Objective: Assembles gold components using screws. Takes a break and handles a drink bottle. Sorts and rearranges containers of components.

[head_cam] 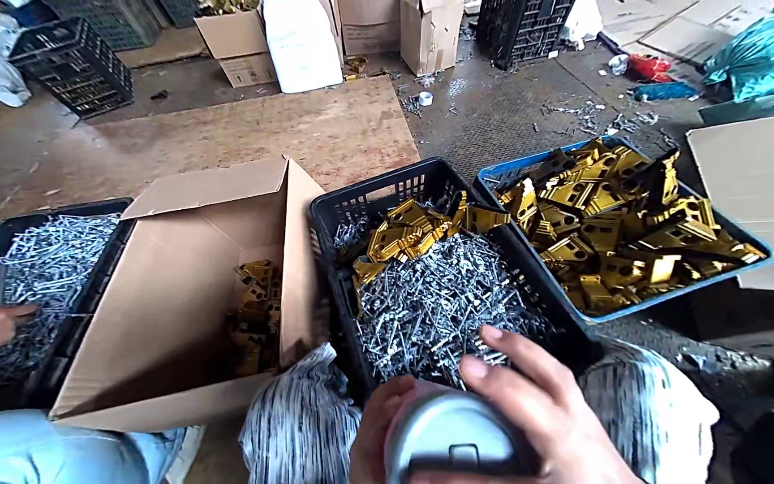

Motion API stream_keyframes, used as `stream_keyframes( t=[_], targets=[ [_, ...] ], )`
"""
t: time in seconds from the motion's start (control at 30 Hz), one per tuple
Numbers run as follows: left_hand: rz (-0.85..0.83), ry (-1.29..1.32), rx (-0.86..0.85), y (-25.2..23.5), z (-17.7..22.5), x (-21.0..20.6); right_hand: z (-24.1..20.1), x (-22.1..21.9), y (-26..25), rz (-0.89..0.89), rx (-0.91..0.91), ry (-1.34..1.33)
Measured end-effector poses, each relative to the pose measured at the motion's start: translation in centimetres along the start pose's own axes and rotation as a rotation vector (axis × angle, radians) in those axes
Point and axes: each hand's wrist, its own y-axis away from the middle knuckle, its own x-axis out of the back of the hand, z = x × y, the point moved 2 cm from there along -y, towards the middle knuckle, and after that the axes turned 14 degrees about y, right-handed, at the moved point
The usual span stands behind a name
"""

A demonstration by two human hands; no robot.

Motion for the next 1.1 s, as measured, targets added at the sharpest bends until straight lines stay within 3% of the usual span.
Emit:
stream_keyframes(
  t=[0.13, 0.2, 0.33, 0.43, 0.53, 0.67, 0.73, 0.83, 0.97, 1.1],
  targets=[
    [0.081, 0.018, -0.072, 0.0, -1.4, -0.3, -1.0, 0.8, -0.4, -0.077, -0.023, 0.265],
    [0.089, 0.026, -0.015, 0.8, -1.3, 0.0, -1.3, 0.5, -0.2, -0.070, -0.100, 0.380],
    [0.113, -0.050, -0.079, -0.1, -1.3, 0.0, -3.2, -0.1, 0.8, -0.008, -0.248, 0.543],
    [0.101, -0.110, -0.116, -0.4, -0.9, 0.1, -4.1, -0.3, 1.6, 0.005, -0.312, 0.629],
    [0.098, -0.270, -0.025, 0.8, -0.6, 0.6, -4.3, 0.5, 2.3, -0.035, -0.347, 0.678],
    [0.181, -0.275, -0.095, 1.3, -1.9, 1.3, -2.1, 1.8, 3.8, -0.121, -0.475, 0.675],
    [0.173, -0.281, -0.118, 0.9, -1.6, 1.0, -1.4, 2.0, 4.2, -0.021, -0.447, 0.532],
    [0.143, -0.244, -0.101, 0.9, -1.5, 0.6, -2.0, 1.3, 3.2, 0.117, -0.324, 0.087],
    [0.099, -0.111, -0.008, 0.8, 0.4, -0.3, -1.5, -0.4, 2.0, 0.135, -0.260, -0.189],
    [0.108, -0.141, -0.043, 1.0, 1.2, -1.0, -1.7, -1.3, 2.1, 0.133, -0.259, -0.333]
  ],
)
